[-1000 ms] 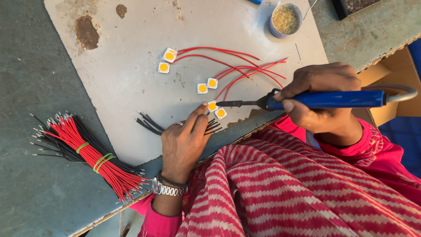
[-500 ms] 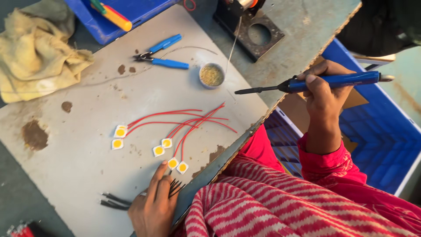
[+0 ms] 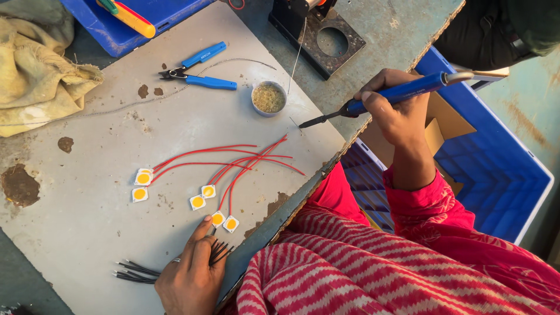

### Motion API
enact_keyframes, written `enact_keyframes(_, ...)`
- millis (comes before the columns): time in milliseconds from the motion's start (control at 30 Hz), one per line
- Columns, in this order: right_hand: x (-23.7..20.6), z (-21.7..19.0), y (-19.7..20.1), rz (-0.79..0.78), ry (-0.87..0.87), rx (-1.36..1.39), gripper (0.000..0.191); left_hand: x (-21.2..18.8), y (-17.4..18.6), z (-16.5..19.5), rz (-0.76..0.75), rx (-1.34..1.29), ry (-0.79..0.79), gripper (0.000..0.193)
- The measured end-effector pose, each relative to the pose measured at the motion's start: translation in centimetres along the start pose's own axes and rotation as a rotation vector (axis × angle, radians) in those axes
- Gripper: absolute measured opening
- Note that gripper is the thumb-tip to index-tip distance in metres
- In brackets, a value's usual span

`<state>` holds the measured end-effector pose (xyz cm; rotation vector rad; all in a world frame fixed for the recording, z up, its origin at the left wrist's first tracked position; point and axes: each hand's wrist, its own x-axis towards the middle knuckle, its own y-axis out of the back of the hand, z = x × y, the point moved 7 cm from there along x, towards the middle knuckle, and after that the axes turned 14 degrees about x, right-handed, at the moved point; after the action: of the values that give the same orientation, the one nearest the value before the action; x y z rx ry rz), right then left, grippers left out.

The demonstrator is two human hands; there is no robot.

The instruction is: The person strips the ends of black wires, applies flux, and solders them to LED modules on a workbench. They repeat this process for several LEDs, using a soldering iron and wire cutters.

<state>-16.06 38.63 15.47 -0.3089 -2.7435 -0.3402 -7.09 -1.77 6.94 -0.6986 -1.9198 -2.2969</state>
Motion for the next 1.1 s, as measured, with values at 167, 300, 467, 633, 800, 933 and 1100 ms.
enact_keyframes(167, 0.5, -0.1, -0.3, -0.017, -0.023, -0.014, 0.01, 0.3, 0.2, 0.2, -0.003, 0.014, 0.007, 0.013)
enact_keyframes(300, 0.7, -0.4, -0.4, -0.033, -0.021, -0.022, 0.01, 0.4, 0.3, 0.2, -0.011, 0.025, 0.023, 0.013)
enact_keyframes(467, 1.0, -0.7, -0.7, -0.051, -0.024, -0.015, 0.01, 0.5, 0.7, 0.4, 0.02, 0.011, 0.001, 0.014)
enact_keyframes(633, 1.0, -0.7, -0.8, -0.042, -0.03, -0.037, 0.009, 0.7, 0.7, 0.3, -0.008, -0.015, 0.019, 0.016)
enact_keyframes(800, 1.2, -0.4, -1.2, -0.056, -0.041, -0.006, 0.009, 0.8, 0.7, 0.3, -0.022, 0.001, 0.032, 0.018)
enact_keyframes(933, 1.6, -0.5, -1.3, -0.044, -0.038, -0.038, 0.009, 0.8, 0.8, 0.3, -0.021, -0.016, 0.038, 0.018)
enact_keyframes(1100, 1.6, -1.0, -1.2, -0.05, -0.025, -0.014, 0.009, 1.0, 1.0, 0.3, -0.011, -0.012, 0.045, 0.018)
